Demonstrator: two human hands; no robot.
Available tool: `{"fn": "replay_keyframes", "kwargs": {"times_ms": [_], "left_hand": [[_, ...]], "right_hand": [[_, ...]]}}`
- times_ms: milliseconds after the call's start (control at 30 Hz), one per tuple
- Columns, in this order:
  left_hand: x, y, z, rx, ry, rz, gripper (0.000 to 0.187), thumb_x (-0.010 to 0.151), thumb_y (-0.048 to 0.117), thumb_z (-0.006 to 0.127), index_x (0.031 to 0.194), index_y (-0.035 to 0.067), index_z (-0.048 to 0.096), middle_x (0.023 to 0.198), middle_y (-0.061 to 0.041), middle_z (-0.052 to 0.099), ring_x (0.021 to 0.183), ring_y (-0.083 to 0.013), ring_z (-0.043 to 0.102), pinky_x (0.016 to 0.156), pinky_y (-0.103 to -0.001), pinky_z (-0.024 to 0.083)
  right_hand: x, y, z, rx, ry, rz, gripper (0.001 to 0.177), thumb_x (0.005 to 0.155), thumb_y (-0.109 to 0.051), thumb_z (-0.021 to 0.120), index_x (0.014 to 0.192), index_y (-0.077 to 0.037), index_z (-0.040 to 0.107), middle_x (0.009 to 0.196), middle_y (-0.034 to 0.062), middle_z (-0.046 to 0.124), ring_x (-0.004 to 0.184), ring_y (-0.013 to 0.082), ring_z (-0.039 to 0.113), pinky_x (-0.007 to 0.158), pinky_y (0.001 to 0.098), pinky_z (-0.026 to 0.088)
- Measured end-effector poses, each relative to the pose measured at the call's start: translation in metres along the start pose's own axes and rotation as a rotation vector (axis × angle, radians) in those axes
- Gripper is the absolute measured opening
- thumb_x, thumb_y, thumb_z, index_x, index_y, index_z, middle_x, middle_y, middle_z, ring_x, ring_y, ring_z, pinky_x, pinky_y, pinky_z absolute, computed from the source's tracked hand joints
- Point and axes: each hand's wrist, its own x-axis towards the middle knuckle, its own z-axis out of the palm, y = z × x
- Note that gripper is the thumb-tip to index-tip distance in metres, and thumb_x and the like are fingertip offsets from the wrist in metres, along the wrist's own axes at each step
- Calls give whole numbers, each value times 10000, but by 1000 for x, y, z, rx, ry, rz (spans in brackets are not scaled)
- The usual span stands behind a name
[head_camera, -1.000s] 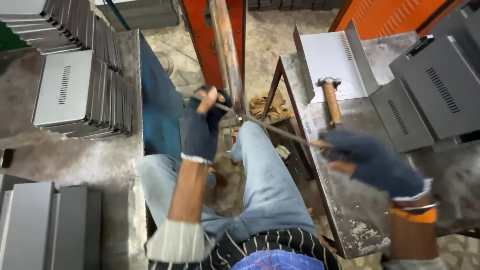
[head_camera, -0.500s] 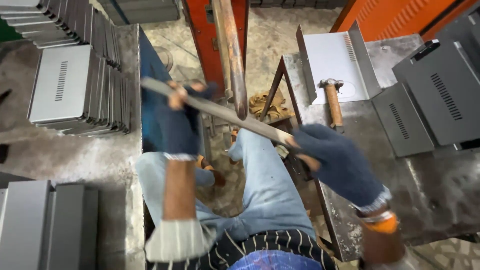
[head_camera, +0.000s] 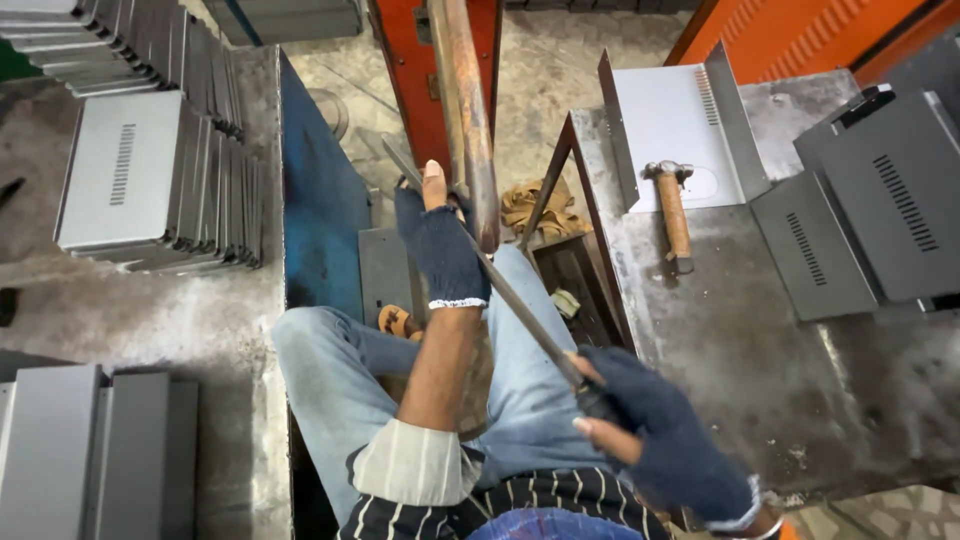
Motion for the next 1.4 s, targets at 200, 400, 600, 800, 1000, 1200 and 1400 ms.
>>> {"fn": "replay_keyframes", "kwargs": {"times_ms": [200, 400, 600, 800, 1000, 1200, 1400], "left_hand": [[8, 4, 4, 93, 1, -36, 182, 981, 251, 638, 868, 119, 584, 597, 49, 454, 496, -48, 399, 445, -261, 278], [0, -12, -7, 185, -36, 56, 306, 1031, 263, 658, 810, 87, 540, 651, 51, 463, 562, -73, 428, 494, -305, 330], [93, -15, -2, 486, -53, 289, 434, 1038, 334, 656, 706, 77, 546, 550, -8, 534, 480, -119, 534, 478, -326, 407], [143, -22, 15, 22, -194, 123, 312, 996, 333, 694, 896, 66, 566, 701, -20, 569, 585, -145, 567, 498, -331, 428], [53, -13, -32, -216, -305, -143, 301, 1044, 327, 609, 923, 61, 536, 697, -88, 630, 610, -200, 603, 552, -355, 507], [9, 8, -59, -268, -67, -104, 152, 1009, 251, 563, 932, 123, 534, 769, -70, 594, 704, -170, 556, 699, -322, 480], [44, -18, -148, -447, 239, 184, 172, 1016, 155, 497, 853, 134, 442, 863, -39, 545, 865, -174, 557, 903, -322, 459]], "right_hand": [[10, 24, 19, -53, 166, -218, 576, 725, -74, 865, 1269, -3, 689, 1082, 87, 715, 979, 149, 660, 837, 291, 518], [-3, -6, 19, 130, 126, 68, 543, 751, -99, 831, 1279, -28, 725, 1024, 115, 724, 899, 158, 670, 775, 300, 557], [61, -20, 27, 243, 108, -29, 541, 851, -65, 808, 1378, -38, 689, 1000, 145, 723, 861, 206, 664, 753, 361, 541], [94, -53, -10, 158, 45, -182, 618, 838, -74, 837, 1432, -62, 667, 909, 139, 664, 745, 210, 612, 639, 385, 525], [54, -18, -77, -354, -156, -152, 686, 757, -186, 838, 1403, -152, 609, 864, 54, 708, 702, 137, 672, 680, 325, 597], [113, -26, -128, -460, -274, -197, 503, 792, -249, 790, 1284, -185, 708, 935, 60, 833, 652, 148, 793, 648, 332, 625], [193, -76, -96, -254, -606, -564, 474, 836, -176, 806, 1281, -50, 700, 1122, 103, 790, 956, 181, 740, 826, 318, 630]]}}
